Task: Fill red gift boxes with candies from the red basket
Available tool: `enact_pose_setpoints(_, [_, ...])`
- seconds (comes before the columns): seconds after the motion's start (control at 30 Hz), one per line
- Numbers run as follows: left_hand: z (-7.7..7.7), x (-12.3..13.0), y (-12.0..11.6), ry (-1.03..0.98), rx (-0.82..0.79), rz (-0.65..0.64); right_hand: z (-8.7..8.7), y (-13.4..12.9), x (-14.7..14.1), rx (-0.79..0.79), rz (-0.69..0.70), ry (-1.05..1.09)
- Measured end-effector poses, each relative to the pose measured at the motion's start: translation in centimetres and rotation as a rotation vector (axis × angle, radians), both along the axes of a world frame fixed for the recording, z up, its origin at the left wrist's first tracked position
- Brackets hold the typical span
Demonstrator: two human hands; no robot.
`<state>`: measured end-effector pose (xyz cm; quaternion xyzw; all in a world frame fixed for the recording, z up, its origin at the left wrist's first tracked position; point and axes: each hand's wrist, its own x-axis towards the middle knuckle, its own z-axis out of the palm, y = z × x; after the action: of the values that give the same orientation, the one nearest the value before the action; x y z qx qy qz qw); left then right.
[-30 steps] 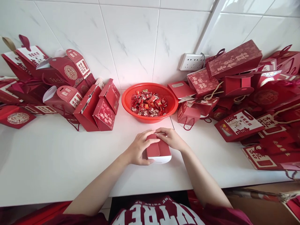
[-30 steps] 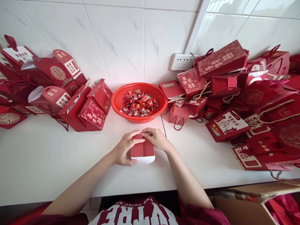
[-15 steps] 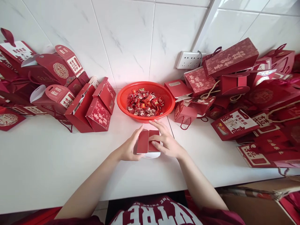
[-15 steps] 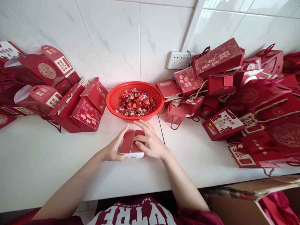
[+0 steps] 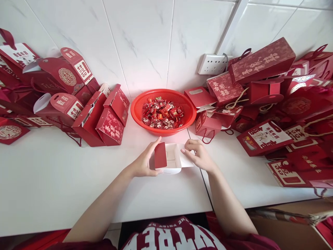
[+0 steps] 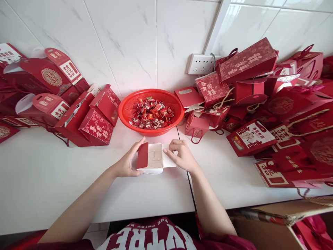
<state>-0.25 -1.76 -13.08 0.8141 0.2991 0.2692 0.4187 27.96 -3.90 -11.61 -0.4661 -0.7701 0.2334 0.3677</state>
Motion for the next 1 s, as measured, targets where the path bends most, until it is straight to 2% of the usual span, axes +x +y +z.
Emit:
enact_pose_setpoints(0.17, [-0.3,0.2,0.1,-0.007,0.010,-0.012,-0.8,0.1,-1.3,-0.183,0.072,-0.029])
enact_pose_setpoints(0.33, [-0.1,0.2,0.2,-0.020,-0.047,-0.001,-1.6,0.0,-2.2,-0.468,0.065,0.140])
enact_pose_setpoints(0.43, [-0.2,0.2,0.3,-0.054,-0.076,-0.001,-1.8,0.0,-2.5,-0.552,0.068,0.231])
enact_pose_setpoints(0.83, [-3.0,0.6,1.0,-0.482,-0.063,0.105,-1.7,0.1,-2.0,-0.490,0.041,0.134])
enact_pose_setpoints(1.0, [-2.8,0.3,1.4,-0.501,-0.122,0.104,-2.0,0.3,-1.9,-0.463,0.029,0.129])
